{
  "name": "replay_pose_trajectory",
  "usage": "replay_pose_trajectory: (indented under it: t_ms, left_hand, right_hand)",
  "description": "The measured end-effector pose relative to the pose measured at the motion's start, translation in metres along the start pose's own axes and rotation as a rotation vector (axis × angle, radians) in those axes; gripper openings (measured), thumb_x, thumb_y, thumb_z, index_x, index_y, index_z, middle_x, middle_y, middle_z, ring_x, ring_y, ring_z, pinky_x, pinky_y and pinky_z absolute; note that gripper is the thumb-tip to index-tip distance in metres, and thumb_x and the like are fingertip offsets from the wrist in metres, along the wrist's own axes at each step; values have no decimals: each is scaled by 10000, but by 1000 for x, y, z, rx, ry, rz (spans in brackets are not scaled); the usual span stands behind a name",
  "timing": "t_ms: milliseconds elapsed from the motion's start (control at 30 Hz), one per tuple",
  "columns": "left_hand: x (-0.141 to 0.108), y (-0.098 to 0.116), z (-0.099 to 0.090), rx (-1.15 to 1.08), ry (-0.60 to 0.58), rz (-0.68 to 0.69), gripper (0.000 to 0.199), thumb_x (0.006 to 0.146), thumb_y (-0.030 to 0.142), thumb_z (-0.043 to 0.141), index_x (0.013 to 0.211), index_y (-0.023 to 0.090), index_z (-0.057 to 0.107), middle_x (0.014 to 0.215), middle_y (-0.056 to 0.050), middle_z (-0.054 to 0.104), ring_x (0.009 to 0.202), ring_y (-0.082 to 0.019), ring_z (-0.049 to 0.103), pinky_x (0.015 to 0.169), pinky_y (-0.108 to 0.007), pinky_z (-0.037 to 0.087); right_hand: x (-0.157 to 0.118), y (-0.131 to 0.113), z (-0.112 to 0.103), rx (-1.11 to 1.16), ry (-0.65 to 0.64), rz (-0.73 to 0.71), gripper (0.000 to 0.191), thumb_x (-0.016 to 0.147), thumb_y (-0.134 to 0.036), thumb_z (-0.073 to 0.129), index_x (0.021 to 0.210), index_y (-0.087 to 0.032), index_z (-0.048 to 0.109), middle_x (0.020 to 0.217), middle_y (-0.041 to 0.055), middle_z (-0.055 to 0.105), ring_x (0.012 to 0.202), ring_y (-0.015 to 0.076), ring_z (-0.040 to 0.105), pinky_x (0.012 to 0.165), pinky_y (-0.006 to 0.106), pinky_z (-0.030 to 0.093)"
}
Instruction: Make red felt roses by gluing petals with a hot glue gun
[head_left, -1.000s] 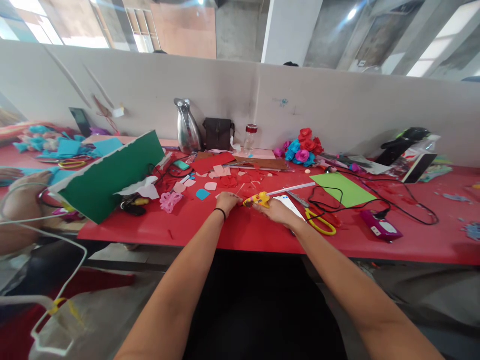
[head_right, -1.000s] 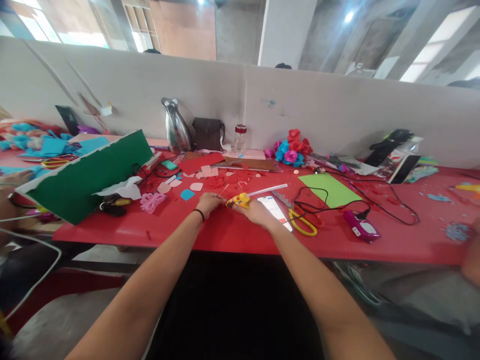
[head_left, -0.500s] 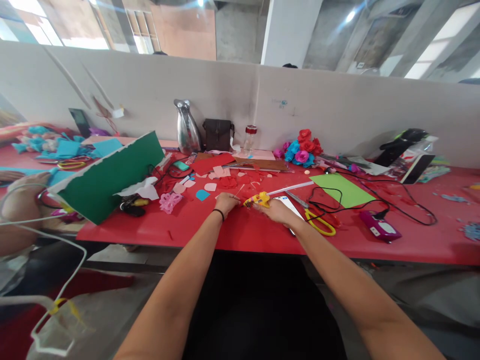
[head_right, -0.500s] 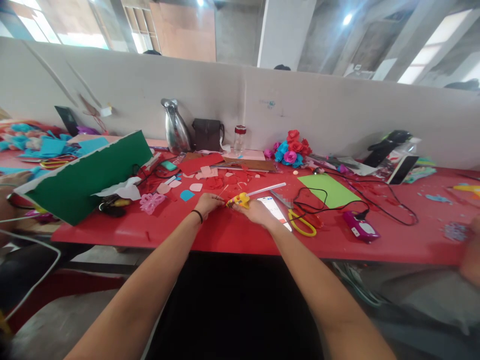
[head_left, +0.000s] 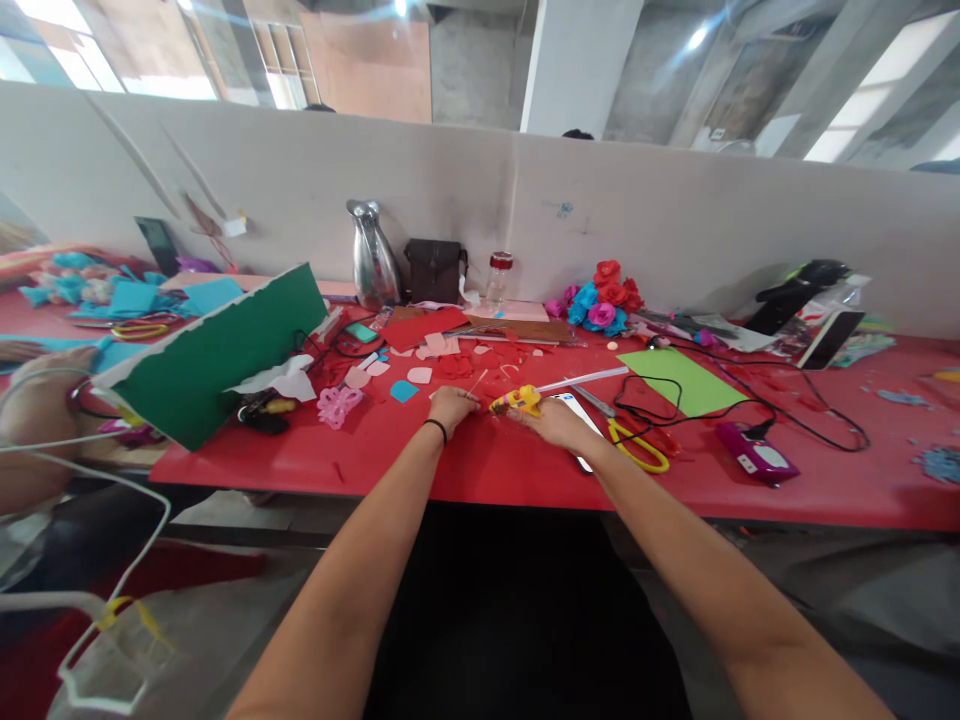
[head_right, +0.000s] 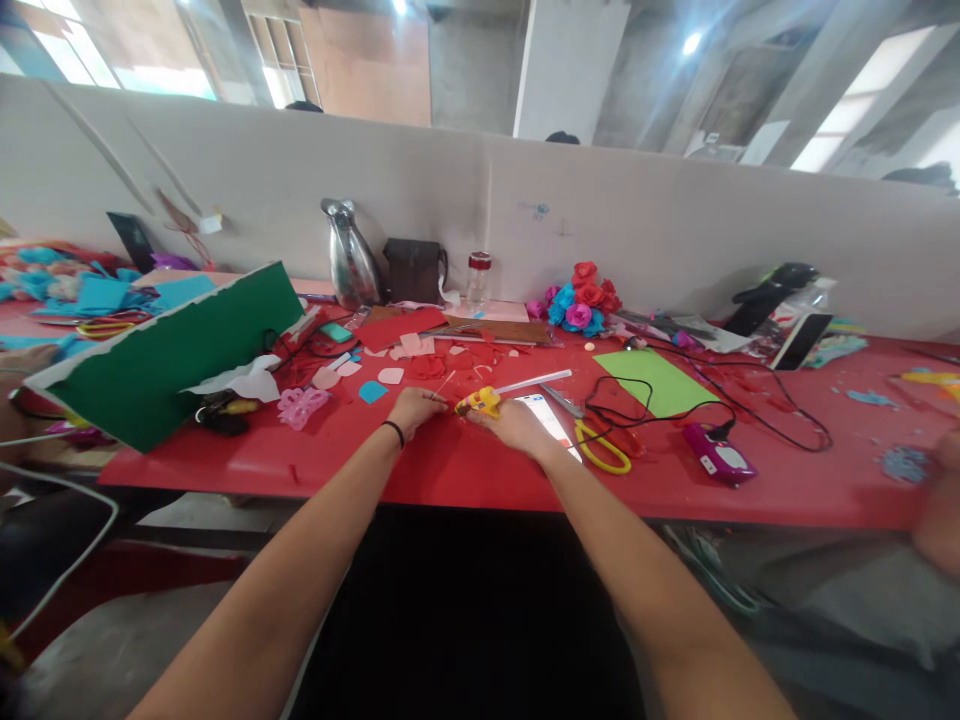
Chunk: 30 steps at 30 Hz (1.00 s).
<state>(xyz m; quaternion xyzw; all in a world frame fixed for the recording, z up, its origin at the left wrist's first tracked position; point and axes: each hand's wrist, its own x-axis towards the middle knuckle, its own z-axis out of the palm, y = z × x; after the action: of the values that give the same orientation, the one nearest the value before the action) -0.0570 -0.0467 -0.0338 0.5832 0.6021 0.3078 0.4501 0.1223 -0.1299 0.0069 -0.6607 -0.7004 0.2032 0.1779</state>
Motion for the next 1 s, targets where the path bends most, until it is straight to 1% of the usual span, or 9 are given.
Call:
replay_pose_trajectory:
  t_ms: [100,333,467,600,700,767,867,933,1000]
  left_hand:
    - [0,0,0,-17,0,-1,70,627,100,669,652,156,703,680,-46,718,644,-136,618,568,-208,460]
    - [0,0,1,-103,29,9,74,580,76,691,567,148,681,590,-29,675,592,-130,590,598,-242,468]
    - [-1,1,0,-137,35,8,96,531,71,721,527,150,666,554,-18,652,572,-127,570,597,-251,462]
    - [-2,3,0,-154,38,0,105,529,66,716,512,149,654,525,-7,624,546,-116,543,571,-243,443]
    - [-3,3,-1,-159,41,-5,109,531,63,705,500,150,646,509,0,606,539,-112,527,559,-238,428]
    - [-2,3,-1,-162,44,-7,105,525,71,708,498,153,646,499,2,598,538,-114,518,549,-239,416]
    - [-1,1,-1,-174,43,-3,96,519,96,718,499,158,648,482,6,585,535,-118,507,526,-237,395]
    - [-1,0,-2,-193,39,9,87,520,112,721,507,161,650,474,13,574,525,-113,494,513,-231,379]
    - [-2,-1,-2,-223,34,30,72,523,131,723,526,159,657,476,16,569,512,-103,477,503,-223,364]
  right_hand:
    - [-7,-5,-1,-15,11,-141,377,848,-574,487,969,-275,681,896,22,708,832,213,631,709,272,425]
    - [-18,-11,-6,-430,-14,-87,430,845,-607,472,922,-212,623,775,88,681,711,246,634,570,280,326]
    - [-21,-13,-11,-659,-97,-187,298,933,-398,402,976,-166,584,885,141,686,758,251,646,577,288,318]
    - [-24,-14,-17,-680,-133,-266,205,906,-257,445,994,-136,585,933,170,681,790,258,640,592,295,312]
    - [-24,-12,-24,-669,-162,-305,161,884,-254,484,935,-156,601,882,127,688,756,230,630,582,283,295]
    - [-23,-7,-32,-581,-176,-311,154,876,-306,510,888,-185,605,834,77,686,727,196,616,576,263,294]
    - [-14,7,-53,-336,-120,-245,222,842,-434,552,845,-218,600,811,21,676,708,169,594,577,237,314]
    - [-1,22,-70,-271,0,-142,267,846,-475,534,884,-217,596,855,25,675,735,181,600,596,239,348]
    - [17,38,-85,-330,187,33,303,852,-454,541,994,-189,584,959,74,665,847,223,615,659,260,391]
